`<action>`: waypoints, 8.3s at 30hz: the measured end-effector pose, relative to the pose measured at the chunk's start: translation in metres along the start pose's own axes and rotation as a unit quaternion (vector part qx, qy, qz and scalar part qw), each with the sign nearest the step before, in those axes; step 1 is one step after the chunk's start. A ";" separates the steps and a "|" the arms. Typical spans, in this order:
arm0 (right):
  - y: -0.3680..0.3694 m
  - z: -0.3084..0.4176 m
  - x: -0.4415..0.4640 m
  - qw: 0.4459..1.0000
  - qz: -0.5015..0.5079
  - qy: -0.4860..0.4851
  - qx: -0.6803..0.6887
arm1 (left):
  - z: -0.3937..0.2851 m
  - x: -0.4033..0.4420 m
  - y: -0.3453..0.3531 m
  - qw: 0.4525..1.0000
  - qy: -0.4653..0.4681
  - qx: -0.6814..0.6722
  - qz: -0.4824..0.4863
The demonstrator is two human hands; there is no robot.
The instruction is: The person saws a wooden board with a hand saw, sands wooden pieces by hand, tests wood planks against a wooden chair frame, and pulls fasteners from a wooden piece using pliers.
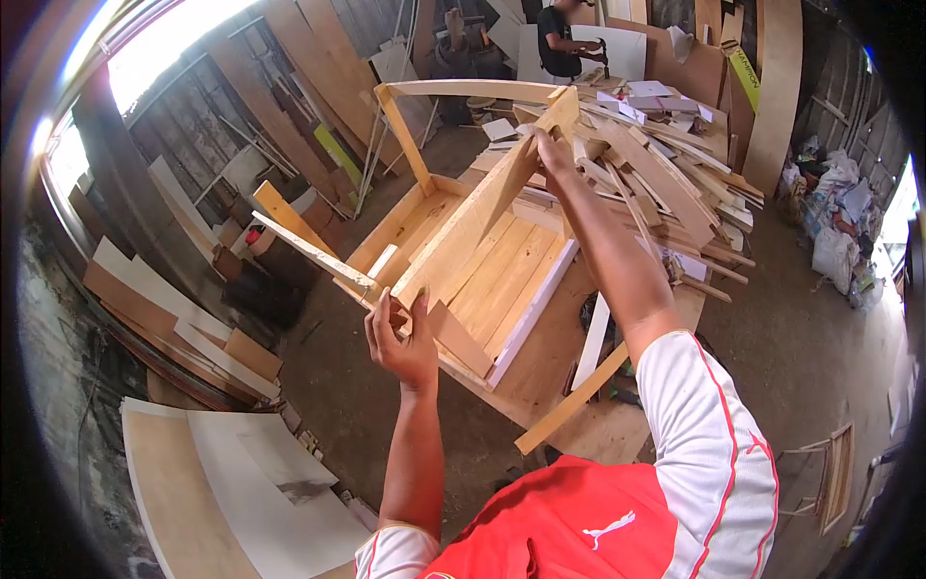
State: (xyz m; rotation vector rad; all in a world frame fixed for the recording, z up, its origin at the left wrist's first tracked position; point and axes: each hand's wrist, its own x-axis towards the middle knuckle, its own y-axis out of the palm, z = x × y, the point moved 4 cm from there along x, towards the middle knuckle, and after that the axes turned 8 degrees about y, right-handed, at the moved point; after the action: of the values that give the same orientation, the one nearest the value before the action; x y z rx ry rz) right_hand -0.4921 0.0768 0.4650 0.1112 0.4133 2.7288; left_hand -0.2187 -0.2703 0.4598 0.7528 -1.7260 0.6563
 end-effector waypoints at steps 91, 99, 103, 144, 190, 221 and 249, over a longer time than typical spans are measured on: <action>-0.196 -0.408 -0.257 0.545 0.402 -0.079 -0.732 | -0.119 -0.227 0.003 0.771 -0.434 -0.083 0.459; -0.187 -0.333 -0.282 0.868 0.138 -0.018 -0.477 | -0.162 -0.243 -0.039 0.797 -0.391 -0.108 0.448; -0.213 -0.228 -0.393 0.962 0.131 0.235 0.040 | -0.203 -0.244 -0.081 0.817 -0.388 -0.142 0.401; -0.863 0.193 -0.538 0.872 -0.245 -0.285 -0.313 | -0.900 -0.420 0.200 0.430 -0.453 -0.641 0.447; -0.945 0.165 -0.108 0.910 0.183 -0.190 -0.321 | -0.871 -0.427 0.577 0.620 -0.561 -0.511 0.198; -0.978 0.224 0.037 0.847 0.457 -0.256 -0.097 | -0.900 -0.414 0.679 0.787 -0.518 -0.334 -0.015; -0.837 0.143 0.170 0.825 0.516 -0.189 -0.134 | -0.767 -0.349 0.746 0.810 -0.514 -0.280 -0.038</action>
State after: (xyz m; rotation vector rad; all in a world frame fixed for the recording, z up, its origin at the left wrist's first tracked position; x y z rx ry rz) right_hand -0.3341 0.9209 0.3535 1.0584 -0.2585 3.6155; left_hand -0.2426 0.8401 0.2777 0.7815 -2.6585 -0.4656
